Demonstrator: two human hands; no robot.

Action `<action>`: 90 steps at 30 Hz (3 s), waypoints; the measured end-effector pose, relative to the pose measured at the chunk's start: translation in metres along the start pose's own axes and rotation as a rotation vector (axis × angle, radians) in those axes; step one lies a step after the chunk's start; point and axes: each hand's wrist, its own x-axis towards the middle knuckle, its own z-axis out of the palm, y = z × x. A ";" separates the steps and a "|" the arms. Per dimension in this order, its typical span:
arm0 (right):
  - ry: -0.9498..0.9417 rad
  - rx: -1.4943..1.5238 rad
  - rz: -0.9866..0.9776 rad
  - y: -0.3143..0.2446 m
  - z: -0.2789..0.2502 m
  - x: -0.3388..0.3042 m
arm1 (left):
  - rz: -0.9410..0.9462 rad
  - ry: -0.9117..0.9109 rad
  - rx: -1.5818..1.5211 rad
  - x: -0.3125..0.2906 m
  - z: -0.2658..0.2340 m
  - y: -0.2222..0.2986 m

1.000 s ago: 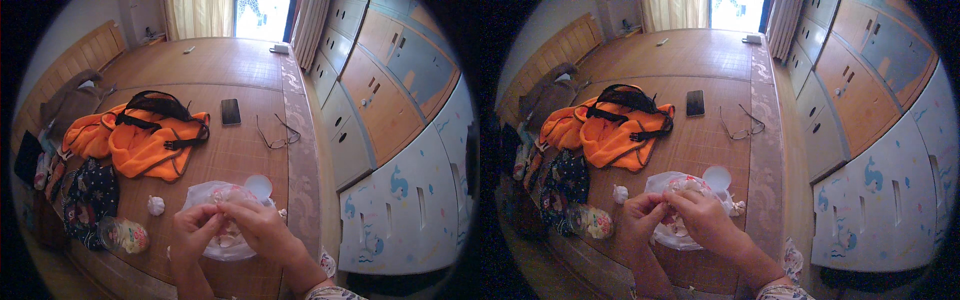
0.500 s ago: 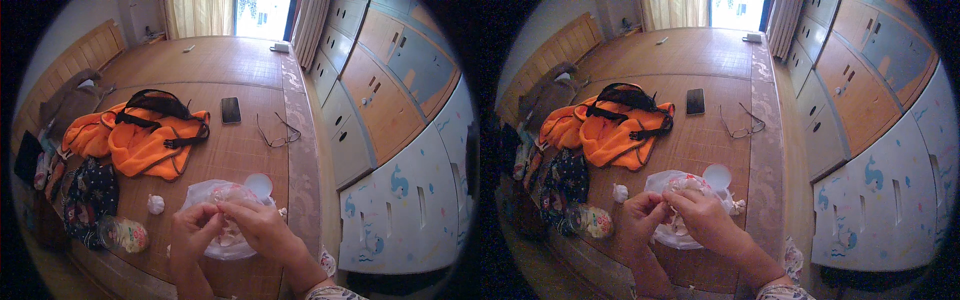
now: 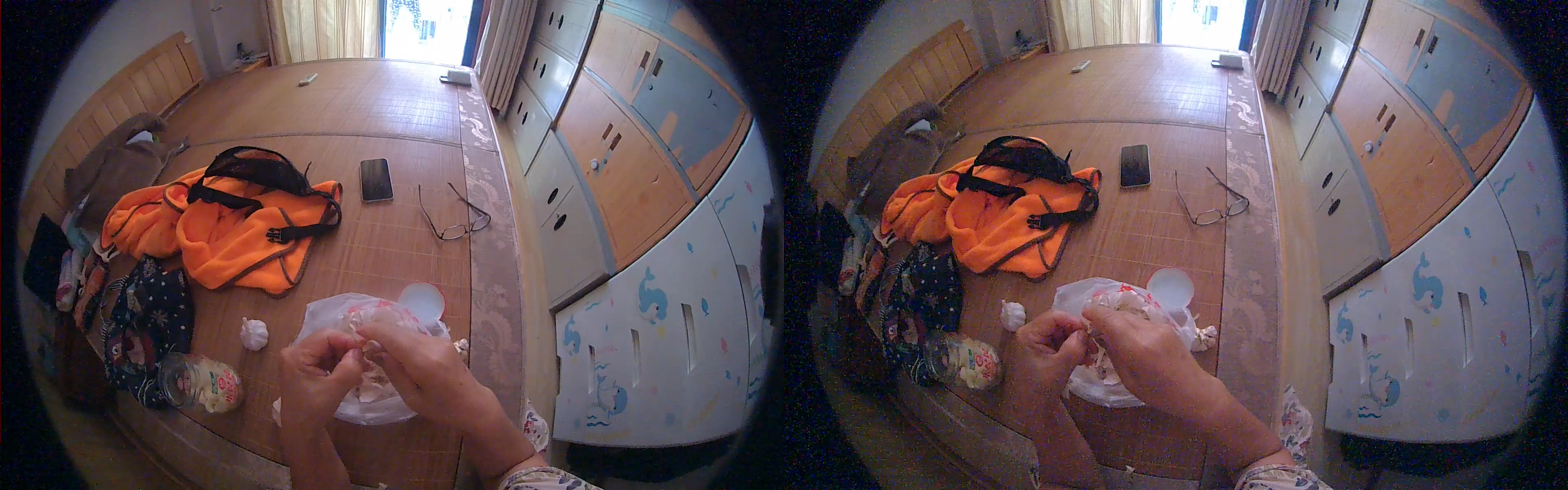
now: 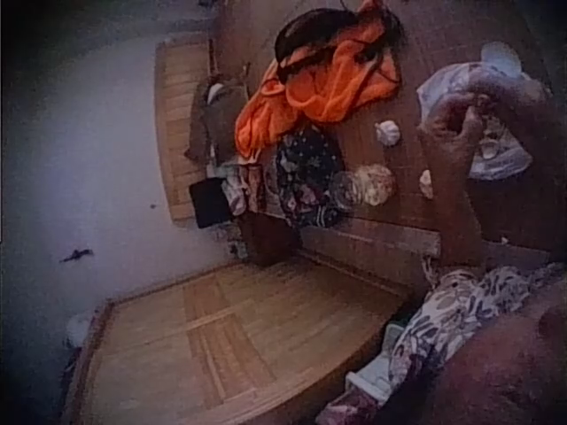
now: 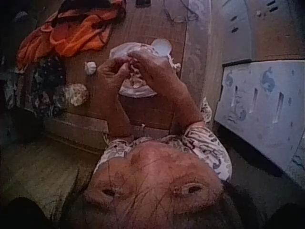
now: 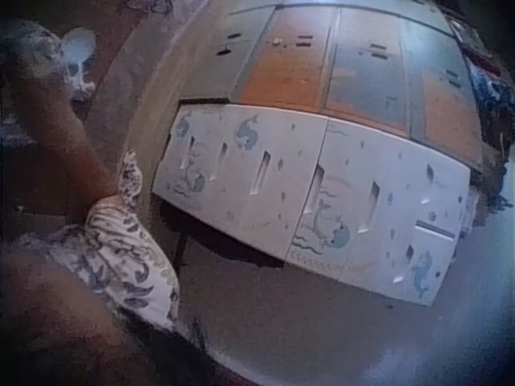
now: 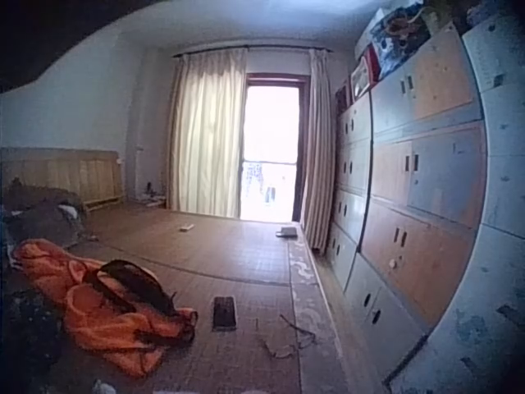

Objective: Peel several cloves of garlic by hand over a plastic bag.

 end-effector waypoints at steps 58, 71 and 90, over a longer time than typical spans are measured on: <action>0.100 0.044 0.050 -0.007 -0.008 0.009 | 0.135 -0.024 -0.019 -0.007 0.004 0.007; 0.114 0.168 0.053 -0.008 -0.005 0.006 | 0.097 -0.067 0.082 -0.002 0.003 0.006; 0.065 0.061 -0.062 -0.009 -0.012 0.007 | -0.042 -0.239 -0.121 -0.002 -0.007 0.005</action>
